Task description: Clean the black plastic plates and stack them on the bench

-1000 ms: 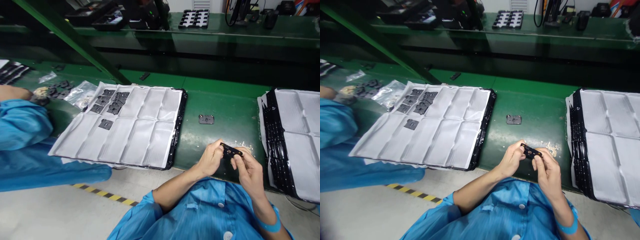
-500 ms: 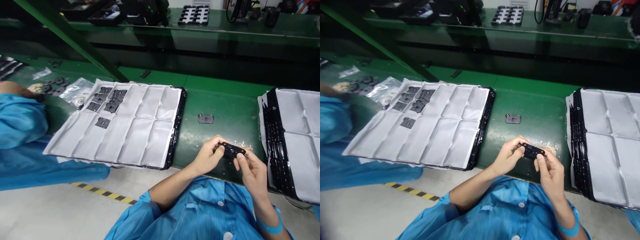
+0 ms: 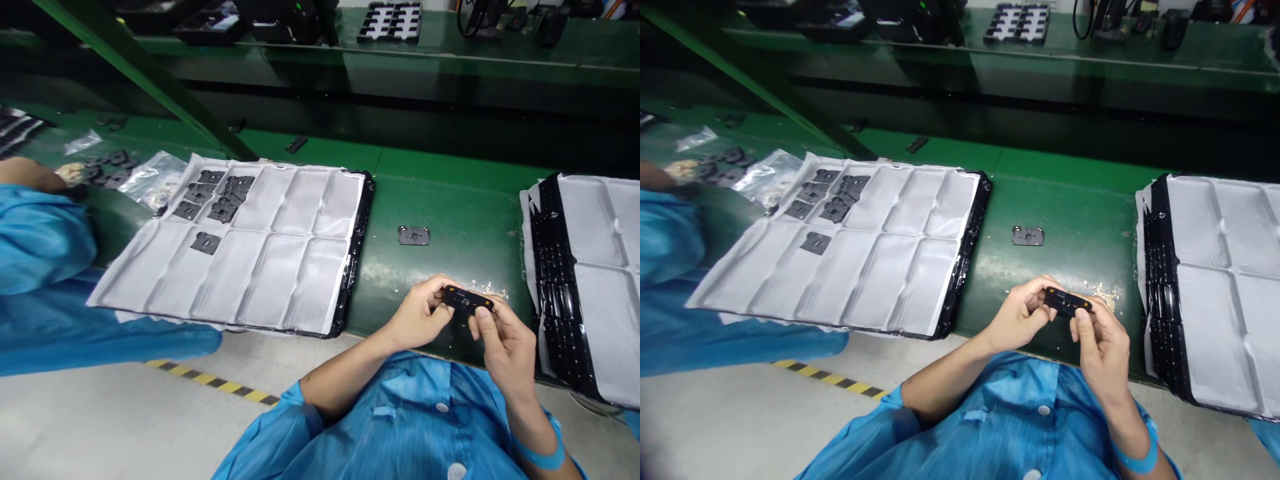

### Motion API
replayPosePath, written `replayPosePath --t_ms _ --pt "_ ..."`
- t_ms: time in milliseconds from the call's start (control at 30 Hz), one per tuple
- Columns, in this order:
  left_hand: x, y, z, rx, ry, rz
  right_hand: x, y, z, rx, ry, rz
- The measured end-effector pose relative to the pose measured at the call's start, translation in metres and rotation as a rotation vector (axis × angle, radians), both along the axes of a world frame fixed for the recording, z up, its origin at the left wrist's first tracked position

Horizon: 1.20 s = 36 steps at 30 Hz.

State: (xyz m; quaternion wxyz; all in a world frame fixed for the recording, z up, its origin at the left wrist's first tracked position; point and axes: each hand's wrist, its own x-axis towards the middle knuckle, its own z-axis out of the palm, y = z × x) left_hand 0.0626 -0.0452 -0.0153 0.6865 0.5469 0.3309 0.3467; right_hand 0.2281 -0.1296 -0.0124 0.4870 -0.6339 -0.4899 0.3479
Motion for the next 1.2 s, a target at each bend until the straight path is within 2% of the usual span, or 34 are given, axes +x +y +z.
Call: replayPosePath --t_ms 100,200,333,433,500,667,733,1033,1200 --pt "-0.006 0.000 -0.002 0.071 0.115 0.032 -0.001 0.003 0.003 0.021 0.031 -0.071" --pt "-0.014 -0.001 -0.004 0.320 0.276 0.146 -0.004 0.007 0.004 0.070 0.069 -0.128" --pt "-0.021 0.009 -0.010 0.546 0.316 0.125 -0.007 0.017 0.000 0.138 0.151 -0.149" --pt "-0.021 0.014 -0.011 0.595 0.351 0.125 -0.008 0.020 -0.004 0.164 0.192 -0.162" --pt "-0.019 0.014 -0.008 0.534 0.346 0.150 -0.010 0.018 -0.006 0.160 0.230 -0.163" --pt "-0.013 0.012 0.002 0.204 0.237 0.127 -0.018 0.014 -0.010 0.109 0.307 -0.098" --pt "-0.011 0.012 0.003 0.130 0.240 0.126 -0.021 0.014 -0.012 0.112 0.286 -0.085" --pt "-0.010 0.015 0.001 0.105 0.229 0.138 -0.027 0.015 -0.013 0.239 0.002 -0.143" --pt "-0.007 0.005 0.006 0.038 0.138 0.103 -0.024 0.005 -0.009 0.229 -0.008 -0.156"
